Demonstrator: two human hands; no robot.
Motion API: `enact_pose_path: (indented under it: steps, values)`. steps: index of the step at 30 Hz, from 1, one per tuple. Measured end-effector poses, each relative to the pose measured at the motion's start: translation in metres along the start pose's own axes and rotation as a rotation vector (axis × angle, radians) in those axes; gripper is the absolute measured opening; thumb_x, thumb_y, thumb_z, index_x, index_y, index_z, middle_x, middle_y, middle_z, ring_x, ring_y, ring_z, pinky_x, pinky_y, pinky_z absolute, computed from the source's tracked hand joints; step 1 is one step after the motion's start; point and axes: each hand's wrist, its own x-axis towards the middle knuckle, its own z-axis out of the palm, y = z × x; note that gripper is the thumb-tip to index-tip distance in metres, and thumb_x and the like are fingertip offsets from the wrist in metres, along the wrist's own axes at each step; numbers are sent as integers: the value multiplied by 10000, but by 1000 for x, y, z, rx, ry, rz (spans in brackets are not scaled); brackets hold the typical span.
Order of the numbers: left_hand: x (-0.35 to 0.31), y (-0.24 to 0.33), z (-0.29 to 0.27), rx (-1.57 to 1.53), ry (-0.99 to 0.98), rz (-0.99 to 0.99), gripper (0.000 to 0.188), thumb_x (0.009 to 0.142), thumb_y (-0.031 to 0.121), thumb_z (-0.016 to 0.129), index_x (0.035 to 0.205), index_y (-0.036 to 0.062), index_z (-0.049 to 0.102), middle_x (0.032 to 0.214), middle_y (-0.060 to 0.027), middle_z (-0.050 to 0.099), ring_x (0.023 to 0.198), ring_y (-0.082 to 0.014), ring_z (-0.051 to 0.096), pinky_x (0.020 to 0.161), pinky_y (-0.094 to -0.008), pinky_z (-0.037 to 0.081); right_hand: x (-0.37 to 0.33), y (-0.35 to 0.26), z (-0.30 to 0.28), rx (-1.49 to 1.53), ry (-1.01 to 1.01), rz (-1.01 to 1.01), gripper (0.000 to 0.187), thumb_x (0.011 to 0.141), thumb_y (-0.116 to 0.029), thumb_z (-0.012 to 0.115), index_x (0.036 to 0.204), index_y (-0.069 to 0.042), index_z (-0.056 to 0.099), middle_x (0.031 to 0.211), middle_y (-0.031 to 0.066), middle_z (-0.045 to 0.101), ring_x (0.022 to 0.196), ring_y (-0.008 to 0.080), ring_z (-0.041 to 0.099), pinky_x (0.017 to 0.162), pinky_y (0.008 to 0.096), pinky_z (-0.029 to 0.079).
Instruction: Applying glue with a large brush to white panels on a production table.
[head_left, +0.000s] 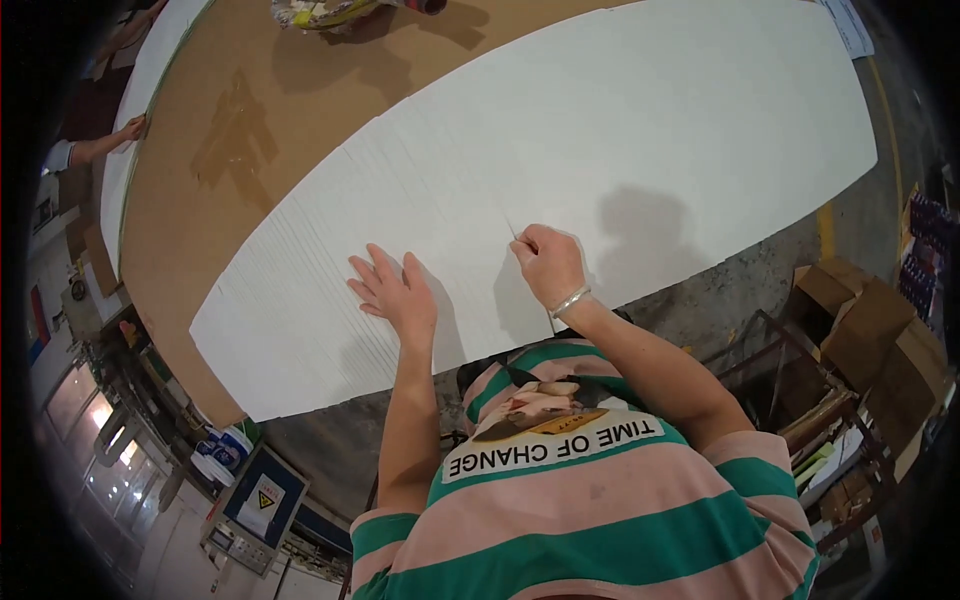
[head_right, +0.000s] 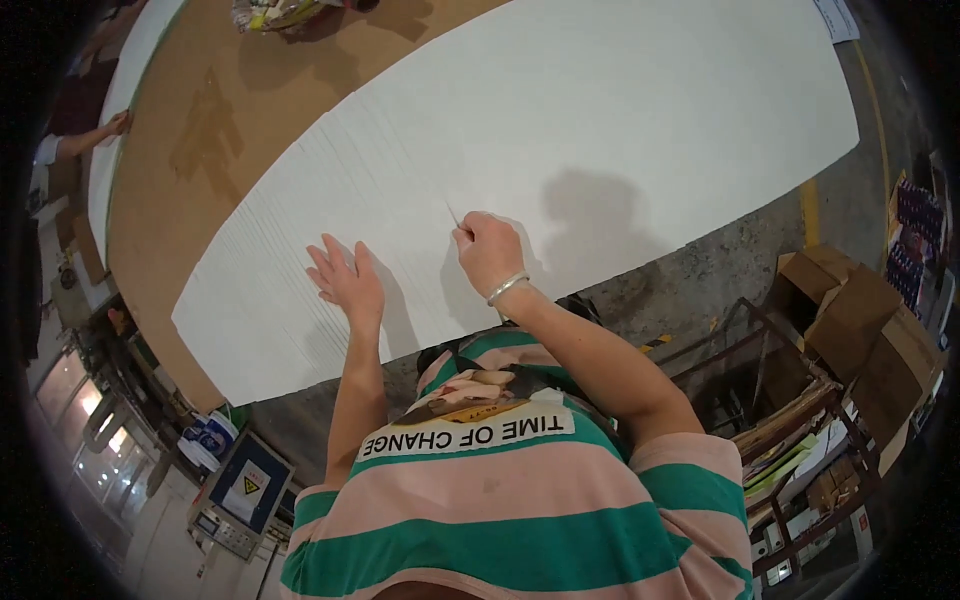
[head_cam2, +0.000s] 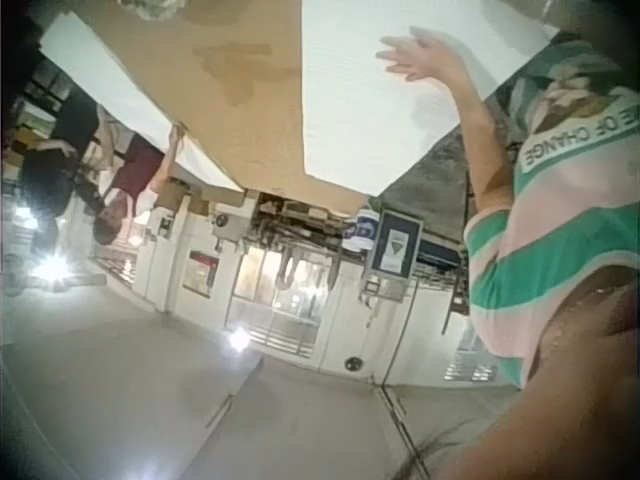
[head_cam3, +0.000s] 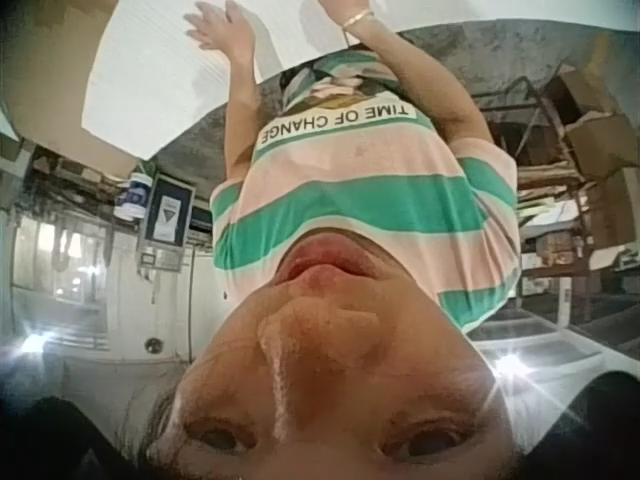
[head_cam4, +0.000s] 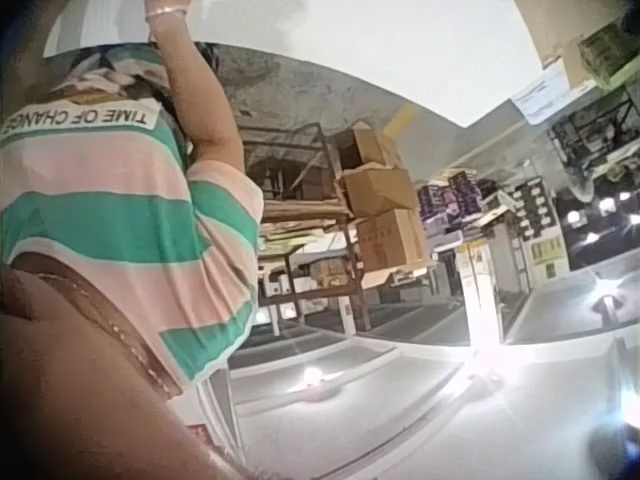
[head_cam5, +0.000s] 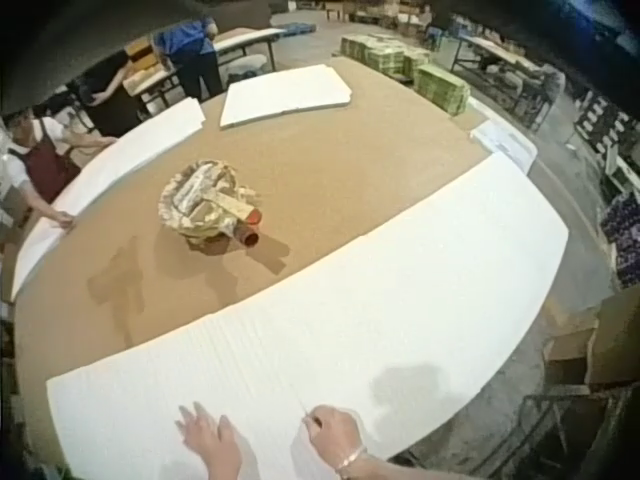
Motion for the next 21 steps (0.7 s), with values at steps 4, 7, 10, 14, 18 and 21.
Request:
enact_pose_path:
  steps: [4,7,10,14,18,21]
  values:
    - [2,-2,-2,13,-8,-10,633,914,371,482,1437,106,243,1509,-200,65,1368,-452,2,1050,-622,34,-2,-2,-1,149,82,39,89,798,-93,589,779,-8,606,693,170,607,648,330,582,593,375,459]
    - [1,0,-5,14,-18,-25,633,914,371,484,1437,106,244,1508,-197,68,1370,-446,1,1050,-624,35,-11,-5,-4,221,82,5,75,799,-80,590,790,-7,605,709,157,609,635,302,590,584,355,466]
    - [3,-5,-5,16,-10,-29,641,912,394,487,1441,128,243,1512,-182,70,1374,-432,1,1048,-629,41,-15,-1,-7,255,89,-62,112,844,-78,577,854,29,607,695,102,587,578,143,596,515,263,465]
    - [1,1,-4,0,-5,-15,647,907,420,493,1442,150,251,1511,-174,90,1377,-419,27,1057,-614,57,-16,15,-17,397,178,-13,125,856,-80,569,885,34,608,726,89,580,585,115,594,502,241,467]
    - [2,2,-9,-12,-29,-7,637,902,366,511,1428,100,270,1503,-192,101,1370,-439,25,1057,-614,53,-26,22,-44,313,107,-31,147,864,-106,565,905,26,614,703,99,585,619,131,581,558,257,458]
    - [10,-9,-8,16,15,0,623,892,353,525,1411,90,303,1490,-202,149,1364,-442,69,1065,-600,61,-40,24,-62,163,-189,-94,178,874,-150,556,891,15,620,698,122,587,642,158,569,599,273,449]
